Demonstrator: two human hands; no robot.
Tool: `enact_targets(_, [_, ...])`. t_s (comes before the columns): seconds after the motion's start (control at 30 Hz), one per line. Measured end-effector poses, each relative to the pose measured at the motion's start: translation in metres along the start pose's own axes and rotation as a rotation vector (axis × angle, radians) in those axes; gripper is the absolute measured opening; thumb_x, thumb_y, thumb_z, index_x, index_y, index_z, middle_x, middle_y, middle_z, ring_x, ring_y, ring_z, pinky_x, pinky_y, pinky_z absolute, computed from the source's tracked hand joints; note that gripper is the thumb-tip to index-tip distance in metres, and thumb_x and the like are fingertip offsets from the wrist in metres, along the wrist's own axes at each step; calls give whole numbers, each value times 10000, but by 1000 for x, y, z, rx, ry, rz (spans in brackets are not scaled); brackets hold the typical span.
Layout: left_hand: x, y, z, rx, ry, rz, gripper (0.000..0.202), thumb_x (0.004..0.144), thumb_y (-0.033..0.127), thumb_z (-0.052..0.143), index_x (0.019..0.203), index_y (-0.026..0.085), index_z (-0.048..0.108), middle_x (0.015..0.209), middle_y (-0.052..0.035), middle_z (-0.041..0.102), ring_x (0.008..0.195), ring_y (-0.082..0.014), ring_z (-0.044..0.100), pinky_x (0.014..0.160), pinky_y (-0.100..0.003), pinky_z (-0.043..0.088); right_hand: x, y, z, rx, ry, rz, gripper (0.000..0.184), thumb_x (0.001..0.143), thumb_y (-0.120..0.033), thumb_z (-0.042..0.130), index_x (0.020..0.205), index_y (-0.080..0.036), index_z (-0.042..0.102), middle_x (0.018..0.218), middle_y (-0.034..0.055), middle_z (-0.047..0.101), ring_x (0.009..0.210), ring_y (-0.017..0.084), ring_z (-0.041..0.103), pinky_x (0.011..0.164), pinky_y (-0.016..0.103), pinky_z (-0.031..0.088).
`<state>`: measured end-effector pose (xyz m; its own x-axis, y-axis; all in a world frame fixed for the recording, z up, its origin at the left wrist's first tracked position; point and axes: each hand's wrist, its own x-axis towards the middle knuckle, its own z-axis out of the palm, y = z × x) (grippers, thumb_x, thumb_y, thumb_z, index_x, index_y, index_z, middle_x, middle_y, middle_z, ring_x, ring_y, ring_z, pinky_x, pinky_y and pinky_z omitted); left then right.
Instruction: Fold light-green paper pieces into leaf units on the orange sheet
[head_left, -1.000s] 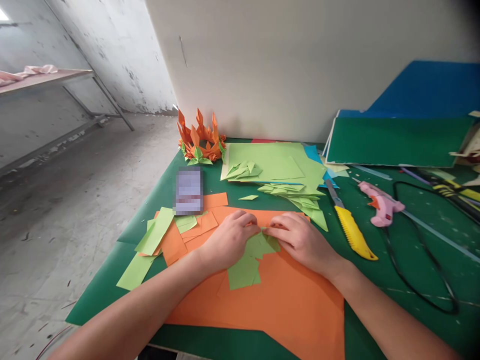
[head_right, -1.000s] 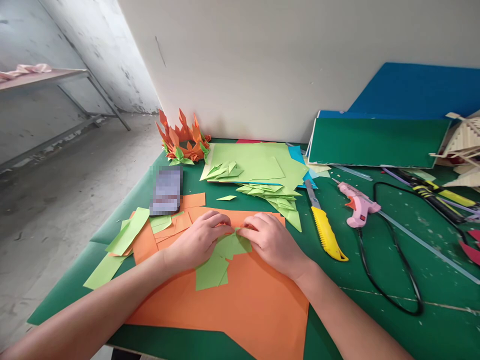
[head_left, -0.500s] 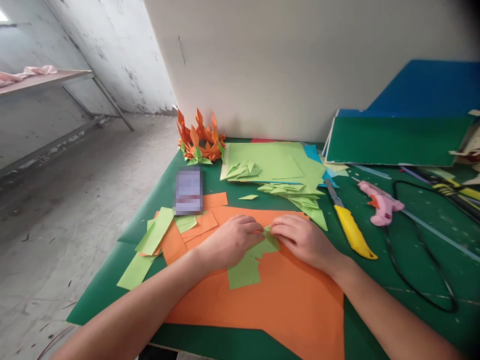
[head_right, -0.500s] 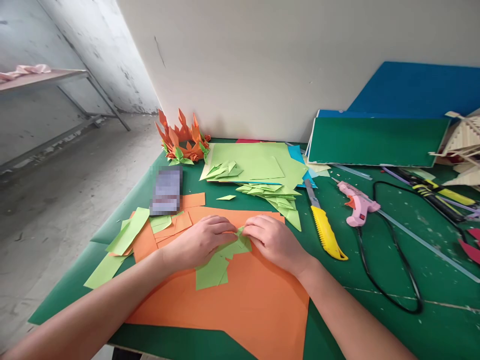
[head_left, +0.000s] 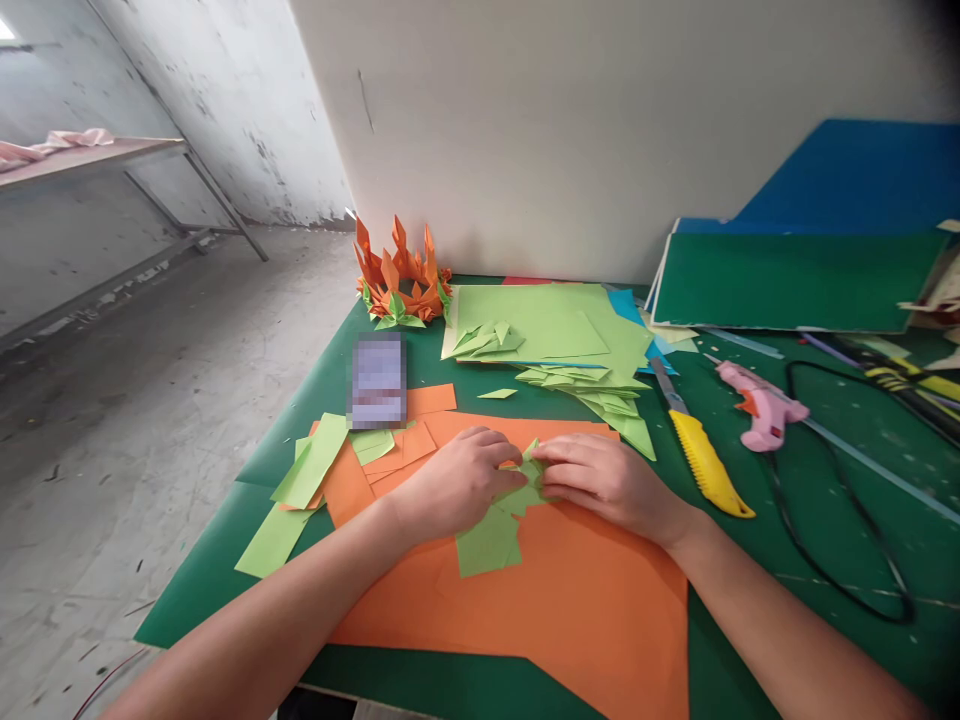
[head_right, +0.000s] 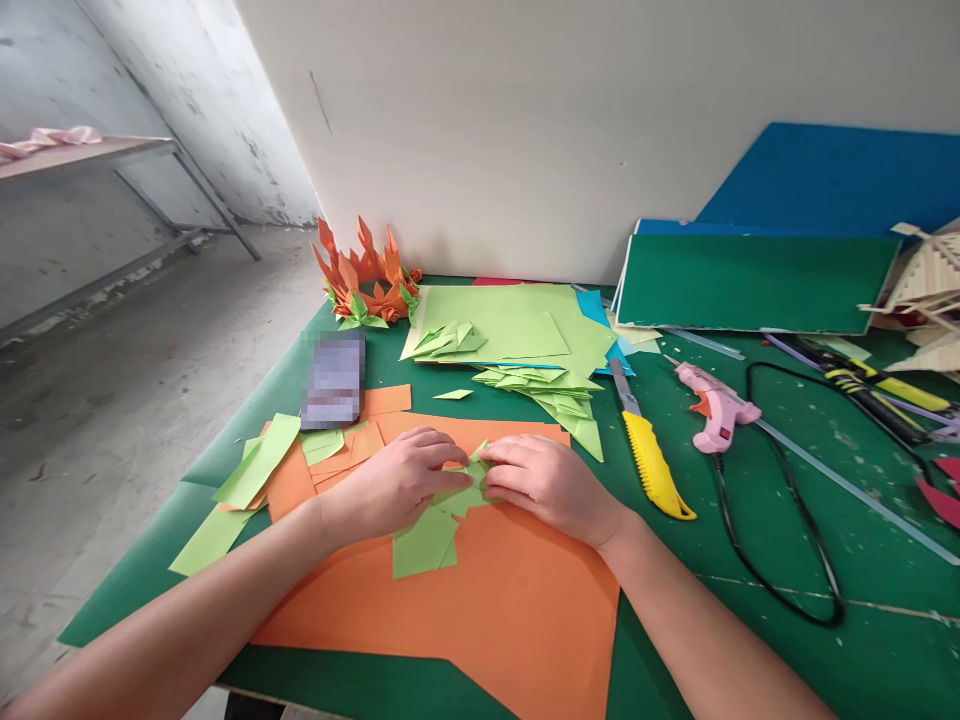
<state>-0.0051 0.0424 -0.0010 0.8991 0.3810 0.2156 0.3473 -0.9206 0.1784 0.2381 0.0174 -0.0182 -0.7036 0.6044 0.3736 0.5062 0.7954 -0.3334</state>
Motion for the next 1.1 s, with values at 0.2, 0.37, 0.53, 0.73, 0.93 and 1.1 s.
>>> enact_targets(0.2, [0, 0, 0, -16, -5, -18, 361, 834, 13, 423, 1037, 197, 657, 1054, -64, 655, 947, -205, 583, 869, -357, 441, 0, 1, -1, -10, 23, -25, 169, 959, -210, 510, 1040, -200, 658, 1126, 71, 686, 1024, 202, 628, 891, 353, 523])
enact_targets(0.37, [1, 1, 0, -51, -2, -29, 333, 833, 0, 415, 1003, 171, 645, 1041, -53, 680, 916, -197, 586, 863, -351, 434, 3, -1, -1, 32, -17, 42, 147, 960, -243, 502, 971, -202, 643, 974, 68, 678, 927, 198, 610, 798, 335, 524])
enact_targets(0.53, [2, 2, -1, -49, -21, -22, 356, 815, -9, 402, 993, 178, 648, 1005, -59, 667, 925, -201, 576, 857, -352, 429, 7, -3, 1, 9, -25, 65, 168, 976, -197, 438, 945, -190, 603, 966, 81, 653, 919, 208, 583, 800, 353, 501])
enact_targets(0.73, [2, 2, -3, -24, -48, -21, 361, 822, 11, 414, 1015, 190, 661, 928, -71, 646, 898, -201, 562, 831, -354, 443, 14, -8, 5, 41, -30, 165, 142, 959, -189, 452, 857, -198, 550, 857, 54, 611, 832, 197, 544, 736, 333, 467])
enact_targets(0.93, [2, 3, -2, -25, -40, -28, 366, 794, -3, 422, 986, 201, 658, 956, -68, 641, 922, -204, 565, 839, -353, 441, 18, -12, 9, 89, 43, 271, 139, 920, -200, 492, 784, -210, 520, 792, 41, 589, 766, 188, 536, 686, 318, 456])
enact_targets(1.1, [3, 6, -3, -58, -48, -31, 317, 794, -14, 412, 906, 173, 643, 976, -74, 649, 904, -207, 573, 813, -337, 449, 20, -13, 9, 119, 58, 292, 168, 919, -215, 498, 753, -213, 520, 762, 38, 590, 734, 185, 539, 653, 309, 447])
